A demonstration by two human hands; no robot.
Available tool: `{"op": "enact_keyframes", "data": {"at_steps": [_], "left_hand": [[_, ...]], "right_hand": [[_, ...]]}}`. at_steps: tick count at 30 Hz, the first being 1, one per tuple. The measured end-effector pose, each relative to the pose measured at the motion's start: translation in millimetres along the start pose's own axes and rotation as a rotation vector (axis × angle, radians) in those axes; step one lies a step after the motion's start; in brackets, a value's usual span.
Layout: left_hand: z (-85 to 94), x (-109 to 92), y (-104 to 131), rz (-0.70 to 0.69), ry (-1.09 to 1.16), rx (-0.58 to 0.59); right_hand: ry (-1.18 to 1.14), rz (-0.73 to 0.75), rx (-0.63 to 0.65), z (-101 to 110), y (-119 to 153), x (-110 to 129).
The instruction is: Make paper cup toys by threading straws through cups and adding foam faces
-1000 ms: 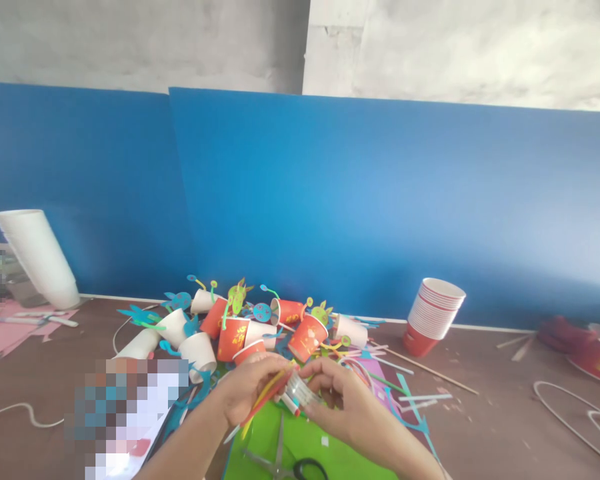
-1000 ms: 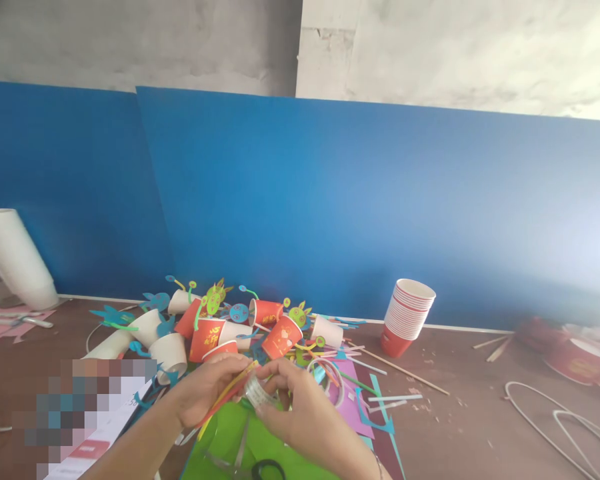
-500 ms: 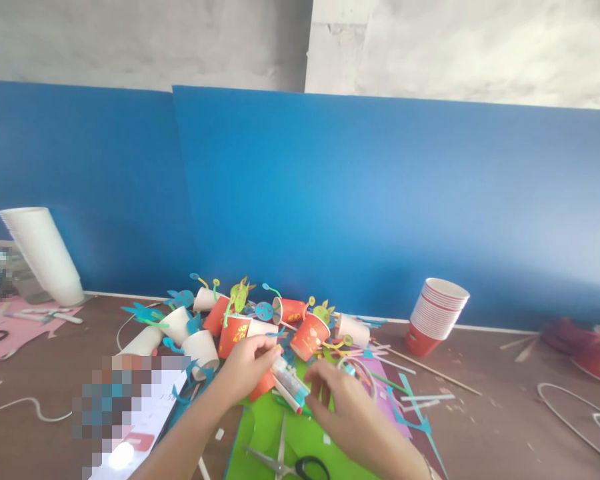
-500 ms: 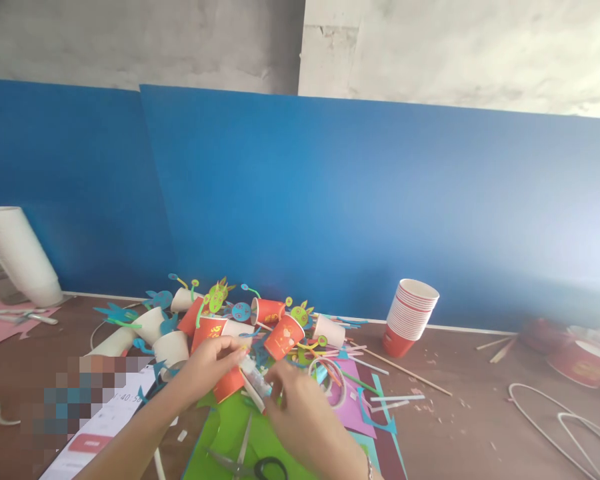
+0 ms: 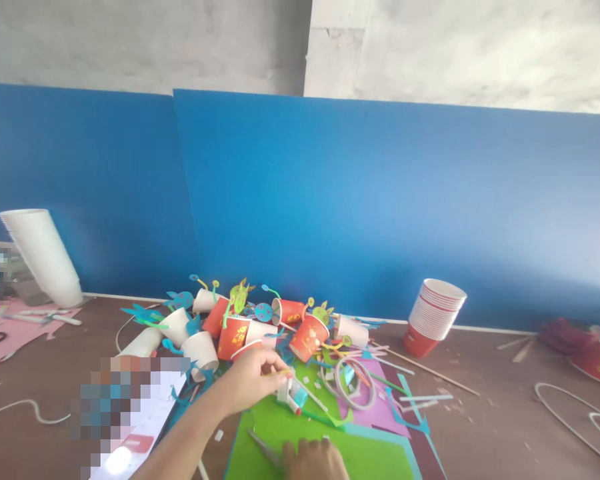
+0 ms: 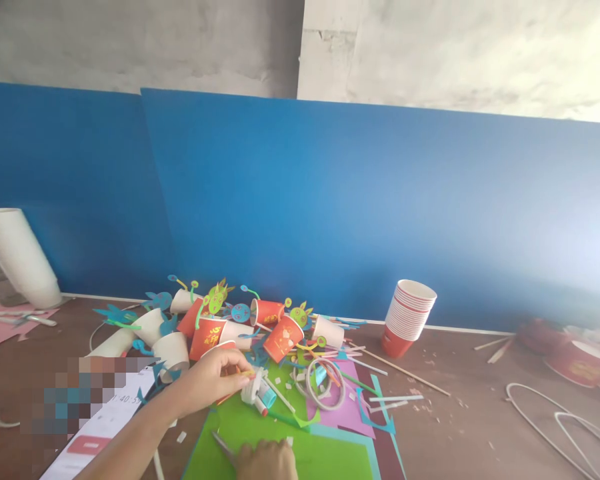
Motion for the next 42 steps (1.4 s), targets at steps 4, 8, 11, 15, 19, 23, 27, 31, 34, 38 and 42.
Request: {"op": "enact_keyframes", "data": {"at_steps": [4,8,11,15,19,23,27,31,34,38,42], "left_hand": [[3.1,-8,5,-0.042,-0.099,0.028],[5.2,-12,8,-0.059,-0.135,0.051],[5.8,-13,9,-0.058,-0.104,0.051],[7.1,-14,9,-0.048,-0.079,0.038],[3.9,-15,10,-0.023,-0.060,0.065],[-2.4,-17,12,-0.047,-0.045,0.096],[-6.5,-18,12,-0.124,-0.072,0.109],[-8.9,-18,12,-0.151,-0.079,0.136],[-9.8,-17,12,-0.158,-0.076,0.143],[-9.3,-17,12,-0.163,-0.085,0.123],[-10.6,-19,13,-0.151,-0.104,0.149]], "right_hand": [[-0.057,0.060,0.012,29,15,-23],[-0.402,0.077,-0.191,77,47,-59],[-0.567,0.100,-0.158,98,66,-78],[-0.567,0.031,-0.120,120,71,-97],[-0.475,-0.032,-0.193,133,60,-98],[-0.443,0.021,-0.210,134,51,-80],[-0.416,0.081,-0.192,134,49,-68],[-0.403,0.119,-0.163,133,49,-65],[-0.398,0.144,-0.150,132,48,-64],[-0.400,0.156,-0.132,132,49,-63],[-0.415,0.150,-0.165,135,51,-63]]}}
Point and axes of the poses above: each hand's wrist, its own y-axis away from the middle knuckle, its own z-axis out of the back of the hand, x = y × z, the point moved 9 cm from there along -y, towards the middle knuckle, and after that the axes turned 2 degrees about -y, right-handed, at the moved point
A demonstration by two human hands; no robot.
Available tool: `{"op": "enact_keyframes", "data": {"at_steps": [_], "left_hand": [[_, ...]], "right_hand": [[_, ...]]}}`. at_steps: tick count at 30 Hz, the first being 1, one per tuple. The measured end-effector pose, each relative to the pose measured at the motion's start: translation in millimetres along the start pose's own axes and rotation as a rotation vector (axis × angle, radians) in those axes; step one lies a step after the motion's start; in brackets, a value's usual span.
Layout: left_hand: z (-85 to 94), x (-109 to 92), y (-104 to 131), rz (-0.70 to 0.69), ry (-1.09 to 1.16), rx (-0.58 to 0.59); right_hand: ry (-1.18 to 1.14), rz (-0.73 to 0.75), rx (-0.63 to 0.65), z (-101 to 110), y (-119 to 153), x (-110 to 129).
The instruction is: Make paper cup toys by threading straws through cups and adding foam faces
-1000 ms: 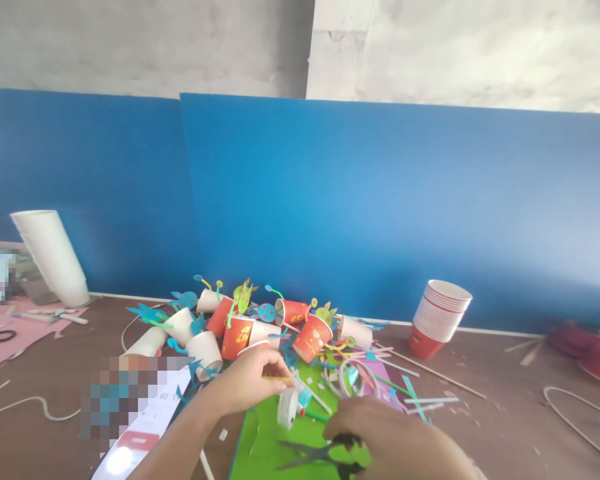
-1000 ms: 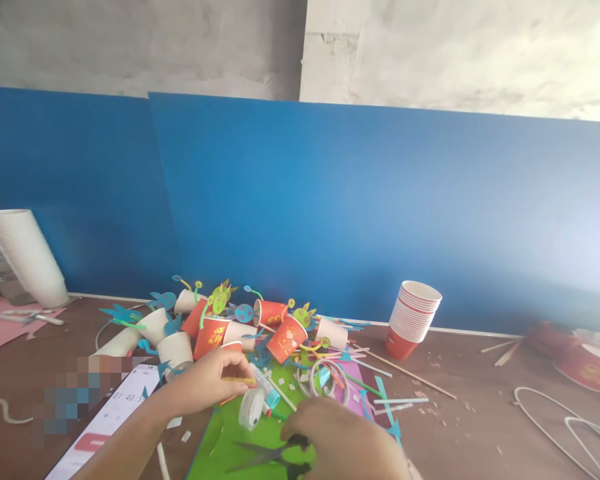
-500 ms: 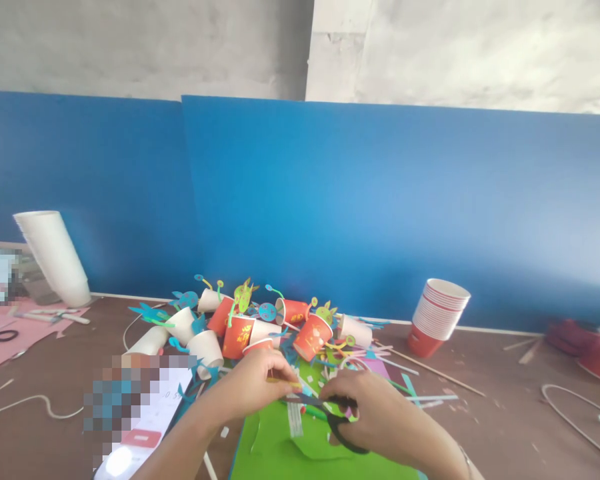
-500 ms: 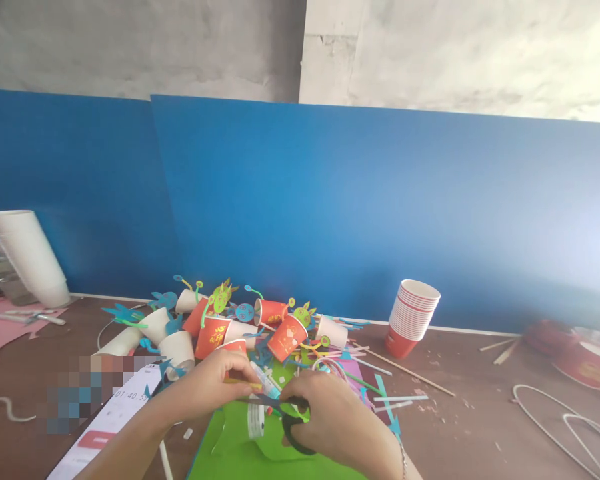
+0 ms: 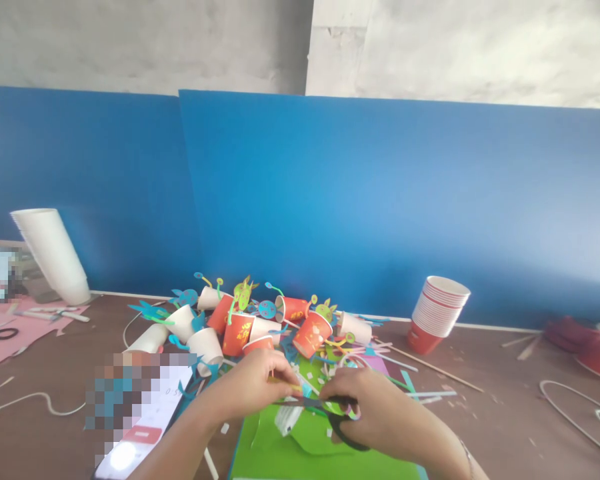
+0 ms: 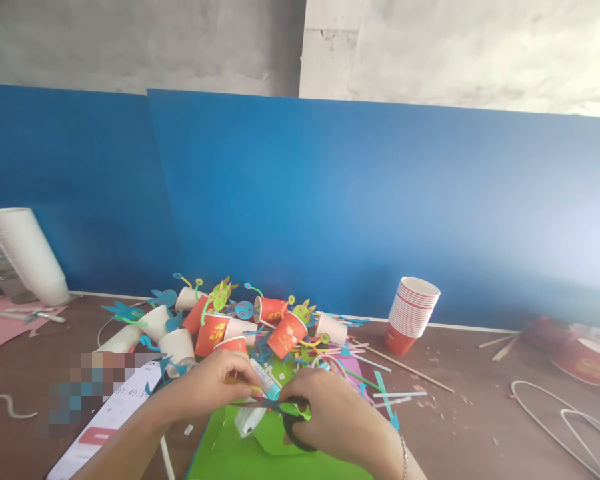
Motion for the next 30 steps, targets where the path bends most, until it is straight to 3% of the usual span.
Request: {"op": "enact_keyframes", "data": {"at_steps": [8,15,23,30], "left_hand": [[-2.7,-2.8,1.4,-0.012,0.048,0.042],[-3.3,-1.5,1.5,0.006,0.023,0.049],[-2.0,-2.7,-0.6,-0.022,0.049,0.026],[5.8,5.4,-4.2,0.033,0.094,-0.037]], "right_hand": [[-0.066,-0.007,0.085,-7.9,1.6,-6.3],[-0.036,0.011,0.021,-1.1,1.1,-2.2],[-0.133,-0.064,0.132,-8.6,1.3,-4.8],[-0.033,-0.071,0.010,1.0,3.0,-8.7]]}}
Point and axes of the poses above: each hand's wrist, its own y-axis away from the middle knuckle, its own z-axis out of the back of the hand, x = y × z, the point moved 9 cm from there along -y, towards the middle knuckle, and after that the axes turned 2 degrees about -y, right-handed, at the moved point
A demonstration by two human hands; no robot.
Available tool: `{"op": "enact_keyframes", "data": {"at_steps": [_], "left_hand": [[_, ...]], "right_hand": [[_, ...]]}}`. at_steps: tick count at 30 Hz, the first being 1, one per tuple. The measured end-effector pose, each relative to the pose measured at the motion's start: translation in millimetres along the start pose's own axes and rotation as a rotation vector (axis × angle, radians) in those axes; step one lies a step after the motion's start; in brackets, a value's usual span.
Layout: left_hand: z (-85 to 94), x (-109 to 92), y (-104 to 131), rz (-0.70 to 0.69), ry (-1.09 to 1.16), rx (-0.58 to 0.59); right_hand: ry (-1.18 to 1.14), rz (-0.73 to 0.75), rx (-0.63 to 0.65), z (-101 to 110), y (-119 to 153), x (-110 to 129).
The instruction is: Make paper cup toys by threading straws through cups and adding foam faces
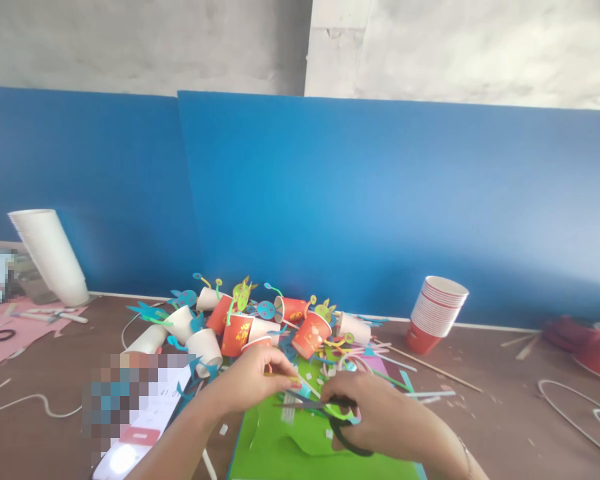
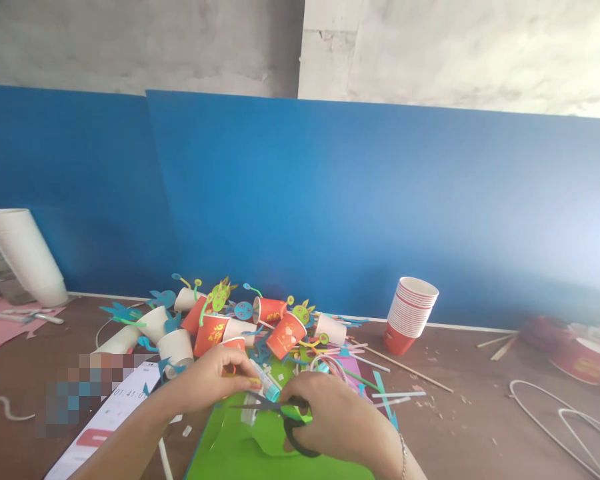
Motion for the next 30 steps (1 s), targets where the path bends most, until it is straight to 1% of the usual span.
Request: {"op": "enact_keyframes", "data": {"at_steps": [3,6,10,15,18,22,23,28,30], "left_hand": [[-2.0,2,-1,0.004,-0.006,0.009],[-6.5,3,1,-0.004,-0.006,0.034],[-9.7,-5,5,-0.017,-0.044,0.056],[-8.2,-16,8,-0.047,-0.093,0.052],[-9.5,-17,8,-0.068,-0.085,0.063],[-9.3,-14,7,-0.073,-0.091,0.049],[-8.8,-14,6,-0.071,-0.088,0.044],[-7.0,-15,6,-0.048,-0.066,0.037],[-6.2,-14,5,-0.045,-0.073,0.026]], "right_hand": [[0.020,-0.029,-0.046,3,0,-4],[0.024,-0.018,-0.065,5,1,-2],[0.016,0.004,-0.044,2,1,2],[0.008,0.035,-0.024,-1,-1,7],[-0.010,0.022,-0.009,-2,-2,6],[-0.044,0.016,0.055,-7,-1,6],[-0.043,0.014,0.052,-7,-1,6],[0.016,0.030,-0.038,0,-2,7],[0.018,0.028,-0.017,-2,-3,6]]}}
Point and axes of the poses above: each hand's wrist, its own y-axis away from the middle knuckle, its own z-axis out of the back of the hand, x = y × z, the point moved 9 cm from there along -y, towards the middle knuckle, and after that the axes turned 2 degrees about -y, right-handed, at the moved point
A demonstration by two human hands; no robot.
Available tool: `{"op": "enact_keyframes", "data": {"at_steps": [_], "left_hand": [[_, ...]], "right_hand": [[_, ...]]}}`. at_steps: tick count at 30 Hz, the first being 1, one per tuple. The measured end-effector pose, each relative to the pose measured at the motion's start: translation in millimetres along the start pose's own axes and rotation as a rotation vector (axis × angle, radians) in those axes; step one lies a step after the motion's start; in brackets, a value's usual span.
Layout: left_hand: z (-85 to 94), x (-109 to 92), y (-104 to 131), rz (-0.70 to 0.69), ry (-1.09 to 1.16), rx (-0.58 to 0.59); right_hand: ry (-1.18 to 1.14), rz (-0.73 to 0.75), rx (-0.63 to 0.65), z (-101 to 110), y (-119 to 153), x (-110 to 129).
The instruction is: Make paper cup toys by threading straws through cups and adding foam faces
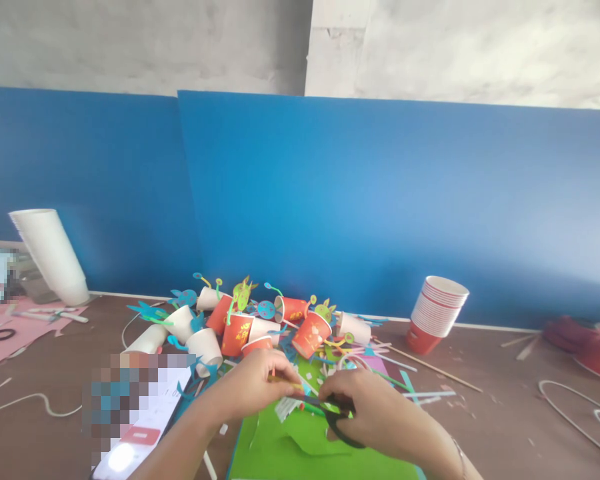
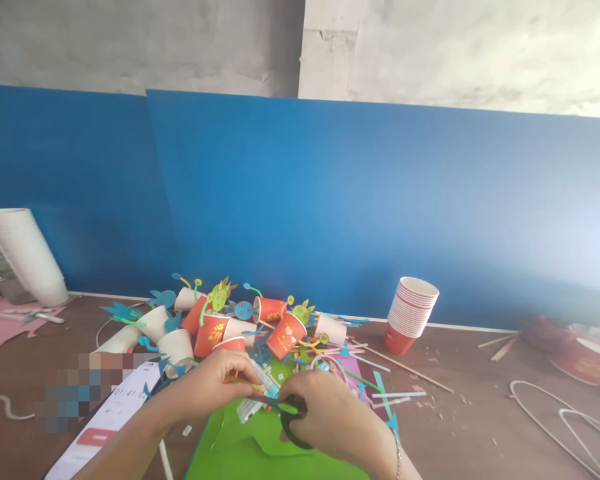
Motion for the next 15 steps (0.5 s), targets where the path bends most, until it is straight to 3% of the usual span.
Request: {"op": "enact_keyframes", "data": {"at_steps": [4,10,15], "left_hand": [[-1.7,5,-1,0.001,0.011,-0.006],[-9.2,12,0,0.016,-0.001,0.046],[-7.1,14,-1,0.028,0.009,0.009]], "right_hand": [[-0.031,-0.023,0.054,-5,0,-3],[0.023,-0.021,-0.024,2,2,2],[-0.001,-0.030,0.042,-7,1,1]]}}
Point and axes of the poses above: each hand's wrist, its own y-axis away from the middle knuckle, its own z-axis out of the back of the hand, x = y × z, the point moved 9 cm from there along -y, towards the middle knuckle, and after that the axes turned 2 degrees about -y, right-handed, at the moved point
